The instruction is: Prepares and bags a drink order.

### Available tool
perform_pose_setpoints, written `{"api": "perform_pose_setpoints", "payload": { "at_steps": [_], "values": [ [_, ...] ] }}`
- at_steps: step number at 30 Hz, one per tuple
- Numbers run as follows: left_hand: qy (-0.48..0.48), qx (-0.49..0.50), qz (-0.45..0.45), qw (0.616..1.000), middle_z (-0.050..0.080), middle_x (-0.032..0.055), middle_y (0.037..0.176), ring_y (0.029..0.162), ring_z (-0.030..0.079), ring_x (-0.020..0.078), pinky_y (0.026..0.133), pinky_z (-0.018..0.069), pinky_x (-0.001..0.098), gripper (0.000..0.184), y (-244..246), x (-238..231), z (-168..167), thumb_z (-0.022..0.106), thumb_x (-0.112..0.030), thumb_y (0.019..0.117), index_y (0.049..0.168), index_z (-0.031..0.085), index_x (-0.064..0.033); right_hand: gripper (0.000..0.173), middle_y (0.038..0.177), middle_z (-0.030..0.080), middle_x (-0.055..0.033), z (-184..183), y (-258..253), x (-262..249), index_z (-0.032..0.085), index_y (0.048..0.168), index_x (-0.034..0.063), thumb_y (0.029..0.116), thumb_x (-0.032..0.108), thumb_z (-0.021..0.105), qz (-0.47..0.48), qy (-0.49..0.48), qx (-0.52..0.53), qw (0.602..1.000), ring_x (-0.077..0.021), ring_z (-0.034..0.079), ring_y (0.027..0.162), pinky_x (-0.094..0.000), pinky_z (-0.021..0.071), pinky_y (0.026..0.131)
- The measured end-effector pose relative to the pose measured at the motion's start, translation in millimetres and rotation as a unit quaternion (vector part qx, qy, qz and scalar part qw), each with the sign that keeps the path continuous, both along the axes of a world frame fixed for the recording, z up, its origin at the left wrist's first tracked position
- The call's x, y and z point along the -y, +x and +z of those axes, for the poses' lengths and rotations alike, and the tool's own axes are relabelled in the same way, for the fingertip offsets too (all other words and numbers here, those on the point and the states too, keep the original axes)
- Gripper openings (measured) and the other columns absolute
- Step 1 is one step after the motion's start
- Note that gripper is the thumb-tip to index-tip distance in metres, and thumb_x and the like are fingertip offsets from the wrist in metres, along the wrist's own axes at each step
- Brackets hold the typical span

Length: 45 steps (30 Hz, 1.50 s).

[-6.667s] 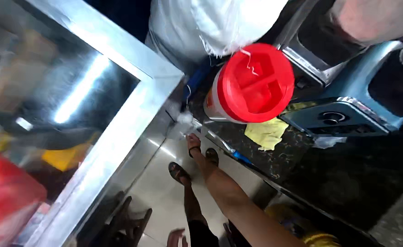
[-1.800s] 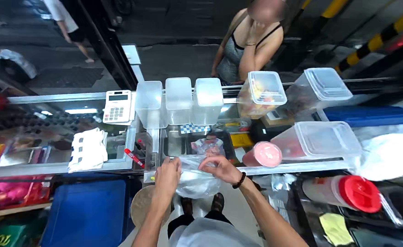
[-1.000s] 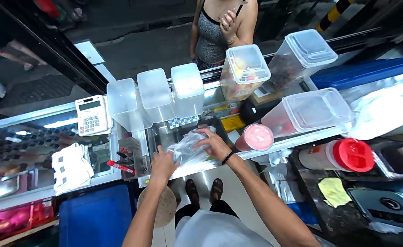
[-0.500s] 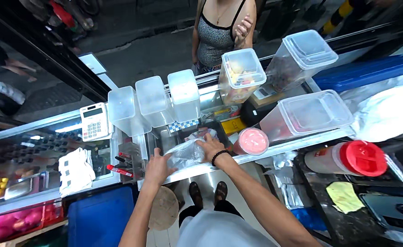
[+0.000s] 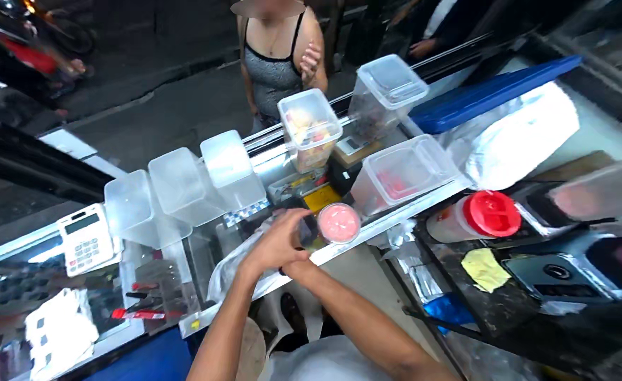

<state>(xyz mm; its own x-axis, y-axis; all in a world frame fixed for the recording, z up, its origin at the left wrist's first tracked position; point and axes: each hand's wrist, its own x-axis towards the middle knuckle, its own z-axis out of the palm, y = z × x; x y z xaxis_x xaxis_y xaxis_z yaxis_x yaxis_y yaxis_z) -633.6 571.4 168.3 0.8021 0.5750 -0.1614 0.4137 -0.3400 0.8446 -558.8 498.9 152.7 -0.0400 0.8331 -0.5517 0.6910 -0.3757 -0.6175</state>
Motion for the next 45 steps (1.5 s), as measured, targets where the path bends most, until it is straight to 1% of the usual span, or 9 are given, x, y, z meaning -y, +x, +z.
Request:
{"api": "perform_pose_setpoints", "payload": {
  "at_steps": [3, 5, 10, 16, 21, 23, 25, 30, 45],
  "values": [
    [-0.157, 0.015, -0.141, 0.977, 0.047, 0.0102, 0.154, 0.135, 0.054, 0.0216, 0.110, 0.0499, 0.0417, 0.120, 63.1, -32.5, -34.8, 0.093, -0.003, 0.0643, 0.161, 0.023, -0.0232, 0.042, 0.139, 0.058, -0.0302, 9.3, -8.5, -17.1, 0.059, 0.135, -0.0076, 0.0975, 0.011, 0.061, 0.123, -0.106, 0.103, 0.981, -0.0493, 0.054, 0.130, -0.0692, 0.0430, 0.104],
    [-0.180, 0.055, -0.194, 0.963, 0.047, 0.0110, 0.153, 0.134, 0.054, 0.0202, 0.110, 0.0505, 0.0393, 0.128, 82.3, -46.5, -48.4, 0.094, 0.002, 0.0558, 0.159, 0.020, -0.0177, 0.042, 0.136, 0.059, -0.0306, 3.8, -9.3, -24.1, 0.060, 0.133, -0.0079, 0.0943, 0.008, 0.064, 0.090, -0.091, 0.125, 0.984, -0.0503, 0.056, 0.126, -0.0684, 0.0458, 0.100],
    [-0.135, 0.062, -0.248, 0.957, 0.061, 0.0040, 0.139, 0.129, 0.056, 0.0094, 0.113, 0.0451, 0.0290, 0.103, 91.2, -50.5, -50.1, 0.097, -0.007, 0.0562, 0.146, 0.047, -0.0056, 0.042, 0.135, 0.059, -0.0308, -4.8, -7.5, -28.8, 0.058, 0.134, -0.0081, 0.0943, 0.006, 0.062, 0.063, -0.086, 0.127, 0.986, -0.0484, 0.057, 0.124, -0.0647, 0.0480, 0.099],
    [-0.154, 0.083, -0.124, 0.977, 0.064, 0.0082, 0.133, 0.122, 0.061, 0.0109, 0.107, 0.0499, 0.0308, 0.096, 74.0, -47.1, -35.2, 0.094, -0.005, 0.0588, 0.143, 0.048, -0.0010, 0.053, 0.138, 0.058, -0.0292, -1.5, 10.2, -29.0, 0.062, 0.133, -0.0039, 0.0852, 0.016, 0.076, 0.113, -0.075, 0.118, 0.984, -0.0495, 0.053, 0.129, -0.0698, 0.0436, 0.101],
    [-0.184, 0.128, 0.003, 0.975, 0.069, 0.0089, 0.115, 0.097, 0.069, 0.0137, 0.082, 0.0600, 0.0323, 0.089, 6.2, -54.3, 22.0, 0.087, 0.005, 0.0637, 0.142, 0.047, -0.0069, 0.105, 0.156, 0.036, -0.0303, -24.9, 11.1, -39.0, 0.041, 0.157, 0.0257, 0.0660, 0.022, 0.094, 0.121, -0.026, 0.143, 0.982, -0.0564, 0.041, 0.137, -0.0742, 0.0463, 0.094],
    [-0.125, 0.152, 0.007, 0.981, 0.068, 0.0084, 0.125, 0.110, 0.067, 0.0137, 0.095, 0.0580, 0.0327, 0.094, -25.6, -55.5, 40.5, 0.092, 0.002, 0.0602, 0.143, 0.048, -0.0047, 0.103, 0.153, 0.042, -0.0308, -25.8, 11.4, -39.0, 0.040, 0.157, 0.0223, 0.0681, 0.027, 0.093, 0.143, -0.029, 0.162, 0.976, -0.0562, 0.044, 0.136, -0.0738, 0.0456, 0.095],
    [-0.096, 0.148, 0.036, 0.984, 0.067, 0.0071, 0.127, 0.114, 0.066, 0.0135, 0.098, 0.0574, 0.0330, 0.097, -58.1, -45.9, 52.8, 0.093, 0.001, 0.0575, 0.143, 0.048, -0.0069, 0.100, 0.159, 0.033, -0.0304, -24.7, 10.4, -40.6, 0.043, 0.156, 0.0138, 0.0702, 0.032, 0.091, 0.156, -0.037, 0.169, 0.973, -0.0562, 0.034, 0.142, -0.0748, 0.0423, 0.100],
    [-0.111, 0.101, 0.140, 0.979, 0.064, 0.0059, 0.133, 0.122, 0.062, 0.0139, 0.104, 0.0542, 0.0347, 0.101, -120.2, -13.6, 18.6, 0.097, -0.008, 0.0548, 0.144, 0.048, -0.0076, 0.102, 0.167, 0.018, -0.0247, -12.1, 6.0, -44.3, 0.039, 0.158, 0.0156, 0.0719, 0.028, 0.092, 0.162, -0.049, 0.181, 0.969, -0.0533, 0.030, 0.146, -0.0703, 0.0457, 0.099],
    [-0.194, 0.136, 0.220, 0.946, 0.061, 0.0097, 0.138, 0.127, 0.060, 0.0142, 0.110, 0.0501, 0.0316, 0.112, -145.6, 31.3, -55.5, 0.098, -0.005, 0.0512, 0.146, 0.040, 0.0017, 0.095, 0.162, 0.028, -0.0225, -26.3, 1.0, -48.7, 0.048, 0.152, 0.0233, 0.0693, 0.027, 0.094, 0.165, -0.043, 0.208, 0.963, -0.0522, 0.040, 0.139, -0.0699, 0.0489, 0.093]
  ]
}}
